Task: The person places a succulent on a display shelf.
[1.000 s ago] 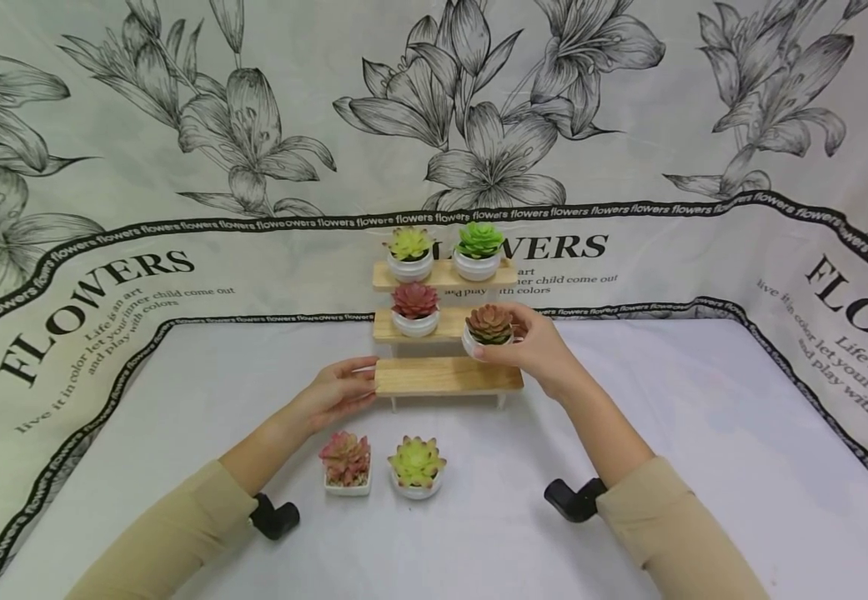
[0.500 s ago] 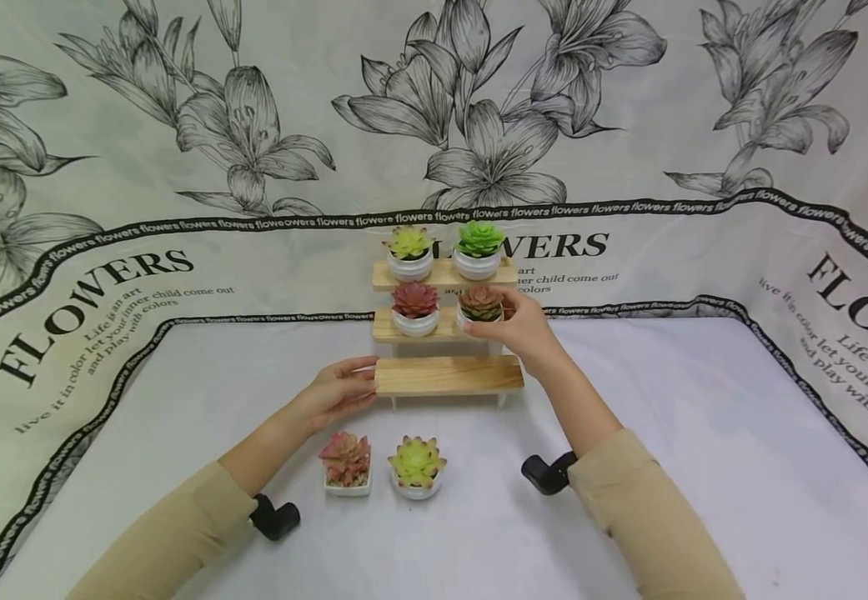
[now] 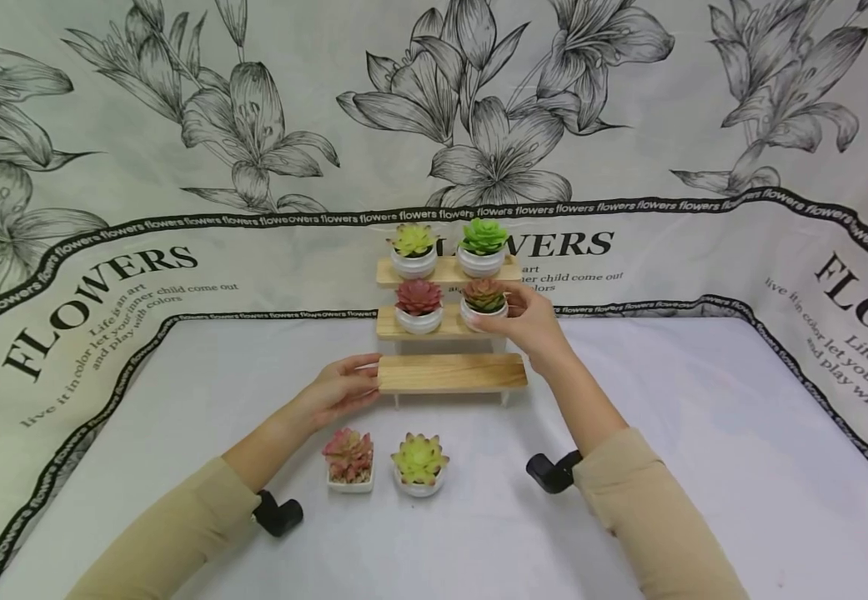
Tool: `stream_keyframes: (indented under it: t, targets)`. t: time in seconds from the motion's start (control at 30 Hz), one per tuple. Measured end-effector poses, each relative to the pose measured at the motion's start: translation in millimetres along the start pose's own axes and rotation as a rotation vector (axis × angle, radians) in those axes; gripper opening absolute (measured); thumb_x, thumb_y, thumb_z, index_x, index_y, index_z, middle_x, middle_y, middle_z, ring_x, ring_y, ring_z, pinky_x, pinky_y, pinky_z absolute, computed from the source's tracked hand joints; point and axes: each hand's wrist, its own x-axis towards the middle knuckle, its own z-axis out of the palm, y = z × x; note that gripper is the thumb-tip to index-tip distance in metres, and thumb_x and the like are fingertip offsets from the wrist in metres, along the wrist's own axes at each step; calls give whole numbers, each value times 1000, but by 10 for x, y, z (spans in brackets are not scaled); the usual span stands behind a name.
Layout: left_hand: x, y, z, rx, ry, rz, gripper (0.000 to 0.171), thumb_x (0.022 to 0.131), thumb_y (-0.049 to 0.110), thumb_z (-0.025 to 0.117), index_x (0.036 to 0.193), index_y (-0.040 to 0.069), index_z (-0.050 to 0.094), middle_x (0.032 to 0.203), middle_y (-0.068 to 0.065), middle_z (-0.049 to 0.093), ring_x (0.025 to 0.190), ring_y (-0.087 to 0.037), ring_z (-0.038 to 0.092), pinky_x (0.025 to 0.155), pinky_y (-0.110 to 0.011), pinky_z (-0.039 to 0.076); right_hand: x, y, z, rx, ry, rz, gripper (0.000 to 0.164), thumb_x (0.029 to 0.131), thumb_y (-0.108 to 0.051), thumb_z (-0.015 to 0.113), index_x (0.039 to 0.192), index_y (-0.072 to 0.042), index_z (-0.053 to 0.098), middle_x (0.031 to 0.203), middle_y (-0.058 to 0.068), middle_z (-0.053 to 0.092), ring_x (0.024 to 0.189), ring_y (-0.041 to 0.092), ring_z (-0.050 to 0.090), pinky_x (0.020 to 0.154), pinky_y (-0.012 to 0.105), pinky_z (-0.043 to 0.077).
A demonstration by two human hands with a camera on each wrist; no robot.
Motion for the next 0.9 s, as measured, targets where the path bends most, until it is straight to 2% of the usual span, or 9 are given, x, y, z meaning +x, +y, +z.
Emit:
stream_keyframes:
  t: [0.17, 0.37, 0.57, 0.73, 0.9]
  targets:
    - [0, 2, 1, -2, -8, 6, 52, 86, -13, 51, 136, -4, 41, 116, -18, 52, 84, -14, 59, 79, -27, 54, -103, 15, -50, -18, 10, -39, 73, 82, -14, 72, 144, -9, 34, 128, 13, 41, 105, 17, 44, 82, 18, 46]
    - [3, -4, 4, -4, -7, 10, 51, 86, -13, 51, 136, -5, 41, 115, -18, 53, 83, -14, 59, 77, -26, 54, -264, 56, -111, 6, -4, -60, 72, 83, -15, 71, 142, -2, 31, 127, 13, 41, 109, 18, 45, 81, 14, 47]
    - [-15, -27, 14, -9, -10, 10, 51, 86, -13, 51, 135, -5, 41, 112, -16, 55, 82, -14, 59, 76, -26, 54, -464, 131, -147, -22, -37, -68, 72, 84, -18, 71, 142, -2, 31, 135, 19, 37, 121, 29, 39, 84, 14, 46]
    - [-15, -21, 21, -17, -13, 12, 51, 86, -13, 51, 136, -6, 41, 107, -13, 55, 80, -13, 59, 73, -24, 54, -605, 236, -122, -42, -109, -92, 69, 82, -14, 72, 139, 0, 35, 130, 20, 42, 117, 30, 43, 84, 18, 48]
    - [-12, -9, 15, -20, -1, 15, 51, 86, -13, 51, 135, -6, 41, 105, -12, 55, 80, -12, 58, 72, -24, 54, -719, 366, -24, -49, -217, -131, 68, 78, -10, 74, 134, 4, 39, 128, 24, 45, 113, 28, 48, 91, 23, 47]
